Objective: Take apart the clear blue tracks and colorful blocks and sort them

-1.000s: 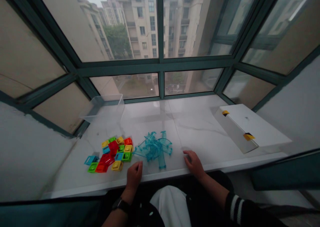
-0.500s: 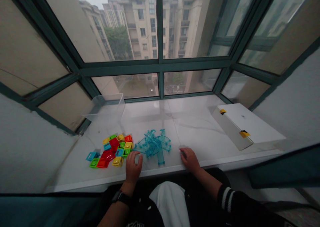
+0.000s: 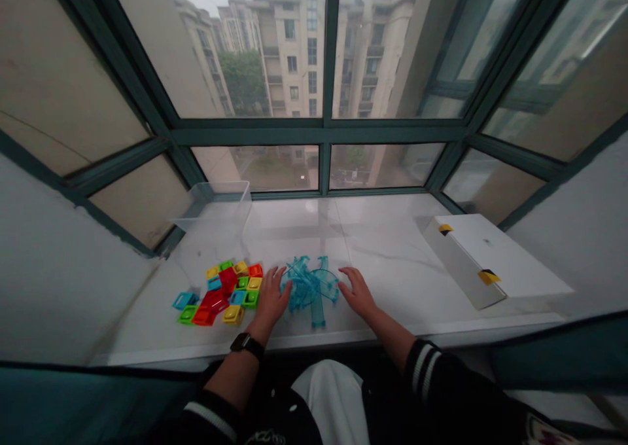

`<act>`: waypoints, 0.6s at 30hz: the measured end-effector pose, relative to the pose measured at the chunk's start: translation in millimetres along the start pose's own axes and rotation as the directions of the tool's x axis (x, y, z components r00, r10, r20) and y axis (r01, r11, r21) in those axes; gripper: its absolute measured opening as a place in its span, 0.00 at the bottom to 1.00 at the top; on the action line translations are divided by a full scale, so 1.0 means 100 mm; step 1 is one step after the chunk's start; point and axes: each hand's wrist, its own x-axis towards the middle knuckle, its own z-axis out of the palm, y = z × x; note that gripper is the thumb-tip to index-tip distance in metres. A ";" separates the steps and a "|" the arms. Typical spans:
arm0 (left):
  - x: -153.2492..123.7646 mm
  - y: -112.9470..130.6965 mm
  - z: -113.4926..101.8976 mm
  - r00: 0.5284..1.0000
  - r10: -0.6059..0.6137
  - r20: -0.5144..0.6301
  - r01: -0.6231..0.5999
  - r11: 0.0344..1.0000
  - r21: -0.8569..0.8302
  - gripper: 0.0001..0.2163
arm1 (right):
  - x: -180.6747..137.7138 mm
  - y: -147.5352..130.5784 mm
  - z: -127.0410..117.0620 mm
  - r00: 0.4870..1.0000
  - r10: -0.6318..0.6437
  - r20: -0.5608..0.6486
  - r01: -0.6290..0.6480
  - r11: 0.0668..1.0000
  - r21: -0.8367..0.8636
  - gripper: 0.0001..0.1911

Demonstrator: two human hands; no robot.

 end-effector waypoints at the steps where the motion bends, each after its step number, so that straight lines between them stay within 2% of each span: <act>1: 0.01 0.01 0.02 1.000 -0.010 0.003 0.010 1.000 0.011 0.23 | 0.07 -0.03 0.04 1.000 -0.017 0.022 0.017 1.000 -0.002 0.23; 4: 0.03 0.01 0.06 0.999 -0.027 0.030 0.026 0.999 0.028 0.23 | 0.22 -0.08 0.18 0.996 -0.039 0.077 0.040 0.999 -0.011 0.25; 10: 0.02 -0.01 0.09 0.994 -0.025 0.110 0.027 1.000 -0.014 0.23 | 0.28 -0.06 0.46 0.995 0.026 0.099 -0.026 1.000 -0.004 0.26; 18: 0.01 0.07 0.17 0.992 -0.017 0.121 0.025 0.998 -0.058 0.23 | 0.22 -0.07 0.51 0.991 0.020 0.133 -0.025 0.999 0.042 0.24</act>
